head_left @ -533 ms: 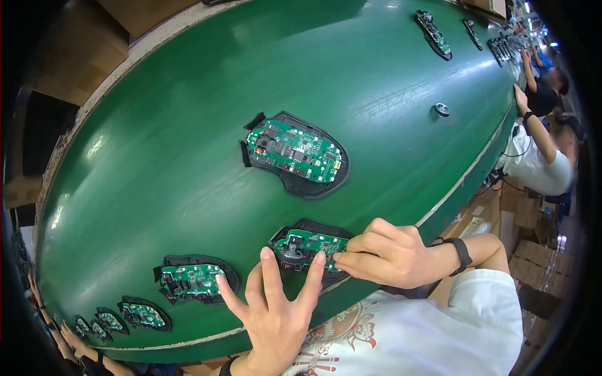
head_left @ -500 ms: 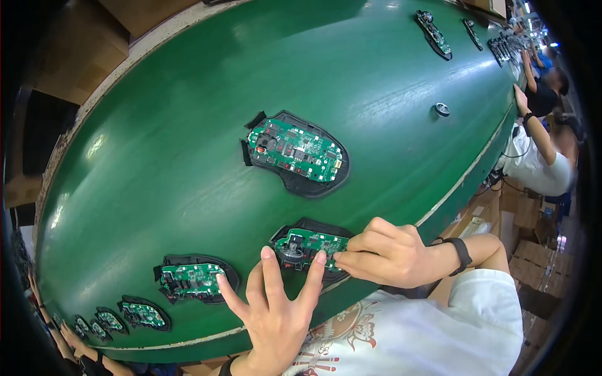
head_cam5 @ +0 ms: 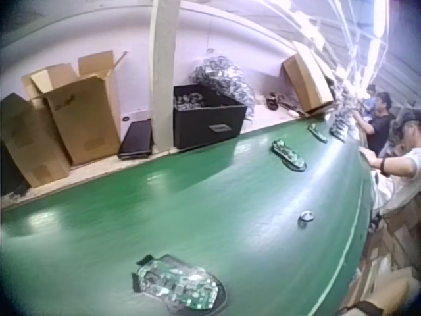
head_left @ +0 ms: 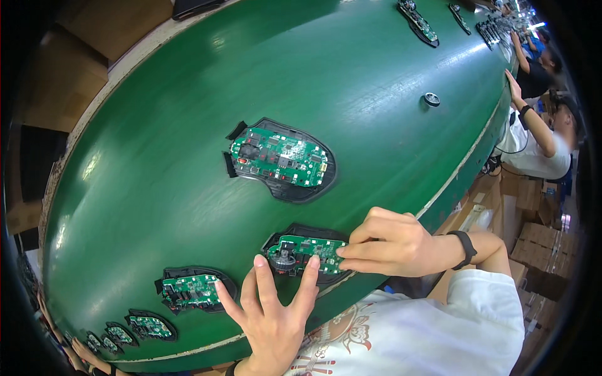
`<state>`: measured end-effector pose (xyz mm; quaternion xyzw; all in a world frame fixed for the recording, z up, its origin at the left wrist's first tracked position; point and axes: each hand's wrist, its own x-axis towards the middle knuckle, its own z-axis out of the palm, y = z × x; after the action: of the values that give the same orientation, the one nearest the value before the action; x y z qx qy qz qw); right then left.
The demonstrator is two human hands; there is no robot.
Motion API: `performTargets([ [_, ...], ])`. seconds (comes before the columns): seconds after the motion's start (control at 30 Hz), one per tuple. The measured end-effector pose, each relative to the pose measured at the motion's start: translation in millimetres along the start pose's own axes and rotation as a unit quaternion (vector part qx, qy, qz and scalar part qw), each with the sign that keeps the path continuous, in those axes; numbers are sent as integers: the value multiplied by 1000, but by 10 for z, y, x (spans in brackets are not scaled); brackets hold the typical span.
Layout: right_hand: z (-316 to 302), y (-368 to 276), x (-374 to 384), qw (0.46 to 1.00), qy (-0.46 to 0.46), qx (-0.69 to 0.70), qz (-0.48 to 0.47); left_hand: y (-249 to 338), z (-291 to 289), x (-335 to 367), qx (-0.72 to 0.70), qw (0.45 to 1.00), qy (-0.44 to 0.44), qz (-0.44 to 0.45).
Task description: The person assembles small electronic devices on a green workbench. They place circular components onto green circuit boards, then retrieve plastic-wrapped parts from a nearby box and place them on the table. The person continues to attach components to the boards by hand.
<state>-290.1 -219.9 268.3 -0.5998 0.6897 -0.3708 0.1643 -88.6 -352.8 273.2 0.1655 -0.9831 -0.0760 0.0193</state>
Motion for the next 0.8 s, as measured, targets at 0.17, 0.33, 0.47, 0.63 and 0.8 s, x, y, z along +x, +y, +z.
performTargets([
  [0.17, 15, 46, -71, 999, 20, 31, 24, 5, -11, 26, -22, 1000, -12, 3],
  [0.33, 13, -6, -39, 1000, 0, -13, 14, -3, -61, 43, -22, 999, -28, 8],
  [0.47, 51, -38, -23, 998, 10, -54, -10, -24, -49, 52, -27, 999, -22, 8],
  [0.63, 42, -76, -84, 970, -12, -209, -124, -8, -34, 64, -1, 1000, -17, 20],
  [0.8, -15, -200, -77, 952, -76, -277, -107, -69, -296, 163, -60, 994, -86, 15],
])
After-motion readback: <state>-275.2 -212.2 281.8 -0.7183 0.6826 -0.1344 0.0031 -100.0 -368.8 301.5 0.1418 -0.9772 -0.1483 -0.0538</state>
